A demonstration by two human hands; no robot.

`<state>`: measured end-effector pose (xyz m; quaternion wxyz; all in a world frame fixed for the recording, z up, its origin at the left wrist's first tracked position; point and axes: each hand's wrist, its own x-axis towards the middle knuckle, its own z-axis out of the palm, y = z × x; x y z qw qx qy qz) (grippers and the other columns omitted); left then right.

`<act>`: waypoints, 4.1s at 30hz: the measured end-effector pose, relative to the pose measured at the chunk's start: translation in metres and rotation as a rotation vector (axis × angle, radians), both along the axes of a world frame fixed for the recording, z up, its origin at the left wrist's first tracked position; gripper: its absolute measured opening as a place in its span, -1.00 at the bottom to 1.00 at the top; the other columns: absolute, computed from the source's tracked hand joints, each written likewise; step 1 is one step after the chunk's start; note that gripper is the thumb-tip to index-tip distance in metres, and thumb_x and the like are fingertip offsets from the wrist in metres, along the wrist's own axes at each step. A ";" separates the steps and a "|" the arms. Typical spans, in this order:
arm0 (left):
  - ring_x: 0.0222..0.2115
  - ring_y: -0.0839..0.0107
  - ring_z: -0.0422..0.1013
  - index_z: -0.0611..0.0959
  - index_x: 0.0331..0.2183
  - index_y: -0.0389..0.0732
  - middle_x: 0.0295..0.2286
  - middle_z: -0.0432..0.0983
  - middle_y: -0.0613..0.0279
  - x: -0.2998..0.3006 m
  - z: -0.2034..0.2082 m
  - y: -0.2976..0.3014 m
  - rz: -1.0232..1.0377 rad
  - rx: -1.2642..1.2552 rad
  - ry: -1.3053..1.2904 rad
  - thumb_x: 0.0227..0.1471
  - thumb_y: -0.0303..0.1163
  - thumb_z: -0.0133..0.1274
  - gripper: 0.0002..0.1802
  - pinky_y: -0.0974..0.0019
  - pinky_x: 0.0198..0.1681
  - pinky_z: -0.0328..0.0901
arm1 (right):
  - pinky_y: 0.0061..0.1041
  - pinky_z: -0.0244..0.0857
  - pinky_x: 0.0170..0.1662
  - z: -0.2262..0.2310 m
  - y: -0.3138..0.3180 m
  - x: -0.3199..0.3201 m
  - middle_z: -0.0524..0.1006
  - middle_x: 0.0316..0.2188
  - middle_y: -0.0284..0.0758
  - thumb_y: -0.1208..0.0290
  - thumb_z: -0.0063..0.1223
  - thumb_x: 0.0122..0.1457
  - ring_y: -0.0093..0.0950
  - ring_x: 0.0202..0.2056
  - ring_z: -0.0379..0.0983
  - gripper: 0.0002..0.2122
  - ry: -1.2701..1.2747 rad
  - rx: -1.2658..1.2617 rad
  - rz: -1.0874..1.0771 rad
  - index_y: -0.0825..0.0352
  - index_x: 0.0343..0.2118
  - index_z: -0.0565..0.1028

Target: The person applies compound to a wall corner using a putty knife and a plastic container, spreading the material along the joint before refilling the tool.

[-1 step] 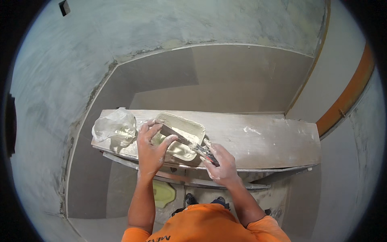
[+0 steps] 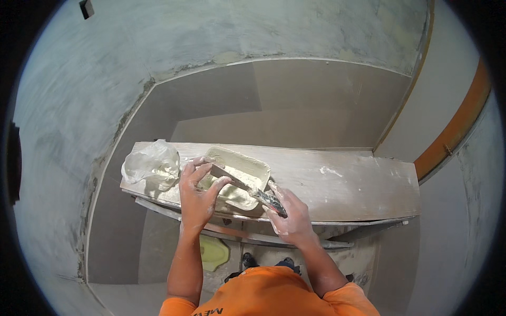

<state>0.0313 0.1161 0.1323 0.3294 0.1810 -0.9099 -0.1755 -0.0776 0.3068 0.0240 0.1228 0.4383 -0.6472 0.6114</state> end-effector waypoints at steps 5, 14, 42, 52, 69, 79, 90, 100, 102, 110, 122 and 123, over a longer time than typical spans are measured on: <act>0.09 -0.01 0.32 0.60 0.05 -0.19 -0.02 0.46 -0.09 0.012 0.000 0.014 -0.026 0.160 0.095 -0.18 -0.36 0.39 -0.32 0.05 0.22 0.17 | -0.26 0.42 -0.25 0.017 0.008 0.006 0.51 -0.28 -0.03 0.52 0.28 -0.04 -0.06 -0.32 0.51 -0.55 -0.020 0.184 0.033 0.45 -0.02 0.48; 0.09 -0.01 0.18 0.34 0.18 -0.27 0.04 0.34 -0.09 0.010 -0.010 0.034 0.050 0.165 0.110 -0.28 -0.16 0.49 0.04 -0.02 0.22 0.08 | -0.20 0.39 -0.22 0.032 -0.003 0.026 0.47 -0.28 -0.05 0.49 0.25 0.02 -0.04 -0.30 0.48 -0.55 -0.021 0.159 -0.073 0.45 0.00 0.42; 0.17 0.06 0.12 0.71 -0.37 -0.23 0.06 0.36 0.07 -0.014 0.002 0.009 0.095 0.087 -0.071 -0.09 -0.10 0.37 -0.62 0.00 0.23 0.02 | -0.32 0.45 -0.18 0.006 0.020 0.028 0.59 -0.29 -0.08 0.53 0.29 -0.02 -0.19 -0.32 0.59 -0.60 -0.195 0.083 -0.127 0.46 -0.07 0.49; 0.13 0.01 0.15 0.74 -0.34 -0.30 0.03 0.36 0.01 -0.025 0.004 0.006 0.085 0.102 -0.089 -0.10 -0.08 0.37 -0.56 -0.04 0.22 0.04 | -0.33 0.44 -0.18 0.016 0.019 0.029 0.58 -0.31 -0.07 0.56 0.25 -0.04 -0.18 -0.31 0.58 -0.61 -0.079 0.105 -0.114 0.43 -0.08 0.52; 0.16 0.04 0.13 0.72 -0.19 -0.31 0.08 0.36 -0.01 -0.014 0.010 0.004 0.084 0.202 -0.141 -0.18 -0.04 0.43 -0.40 -0.06 0.27 -0.02 | -0.35 0.45 -0.25 0.017 0.017 0.028 0.60 -0.31 -0.12 0.54 0.27 -0.07 -0.20 -0.36 0.59 -0.62 -0.088 0.198 -0.056 0.38 -0.10 0.54; 0.18 0.06 0.16 0.71 -0.45 -0.08 0.07 0.40 0.22 -0.003 0.026 -0.025 0.107 0.044 -0.174 -0.26 -0.13 0.46 -0.66 -0.26 0.26 -0.09 | -0.36 0.43 -0.17 0.022 0.037 0.026 0.61 -0.28 -0.12 0.52 0.29 -0.05 -0.26 -0.31 0.59 -0.64 -0.261 0.212 -0.222 0.40 -0.12 0.55; 0.12 0.10 0.26 0.78 -0.37 -0.10 -0.08 0.58 0.28 0.002 0.002 -0.049 -0.130 0.000 -0.192 0.01 -0.24 0.26 -0.84 -0.27 0.25 -0.15 | -0.44 0.36 -0.06 0.037 0.018 0.044 0.59 -0.29 -0.19 0.52 0.26 -0.07 -0.43 -0.25 0.51 -0.63 -0.398 0.204 -0.228 0.45 -0.13 0.53; -0.04 0.04 0.33 0.66 -0.19 -0.18 -0.16 0.52 0.14 -0.014 0.019 -0.064 -0.132 -0.186 -0.345 0.21 -0.27 0.05 -0.77 -0.07 0.16 0.07 | -0.52 0.30 0.00 0.027 -0.021 0.057 0.52 -0.24 -0.29 0.58 0.19 -0.03 -0.53 -0.18 0.42 -0.63 -0.580 0.000 -0.218 0.48 -0.09 0.47; -0.02 0.03 0.33 0.65 -0.21 -0.21 -0.15 0.52 0.12 -0.012 0.018 -0.077 -0.244 -0.088 -0.249 0.20 -0.28 0.06 -0.77 -0.02 0.17 0.10 | -0.53 0.27 0.03 0.031 -0.029 0.061 0.50 -0.22 -0.31 0.59 0.16 -0.01 -0.54 -0.16 0.40 -0.62 -0.658 -0.081 -0.223 0.48 -0.06 0.45; 0.23 0.10 0.21 0.49 0.10 -0.30 0.14 0.36 -0.12 -0.005 0.001 -0.086 -0.304 0.629 -0.203 0.13 -0.24 0.17 -0.44 0.17 0.30 0.06 | -0.57 0.33 -0.02 0.019 -0.034 0.045 0.51 -0.19 -0.32 0.61 0.12 0.01 -0.58 -0.16 0.43 -0.61 -0.764 -0.213 -0.132 0.48 -0.03 0.44; 0.24 0.25 0.18 0.16 0.32 -0.35 0.21 0.25 0.00 0.052 -0.020 -0.023 -0.168 1.308 0.629 0.05 -0.50 0.15 -0.14 0.25 0.32 0.04 | -0.52 0.32 0.02 0.019 -0.048 -0.003 0.53 -0.18 -0.29 0.39 0.28 -0.02 -0.52 -0.14 0.46 -0.52 -0.669 -0.070 0.309 0.49 -0.03 0.44; 0.27 0.24 0.14 0.17 0.33 -0.34 0.23 0.22 0.01 0.062 -0.021 -0.012 -0.183 1.334 0.737 0.05 -0.51 0.16 -0.14 0.24 0.34 -0.01 | -0.52 0.32 0.02 0.026 -0.047 -0.004 0.53 -0.18 -0.29 0.39 0.28 -0.02 -0.52 -0.14 0.46 -0.52 -0.675 -0.043 0.372 0.49 -0.03 0.44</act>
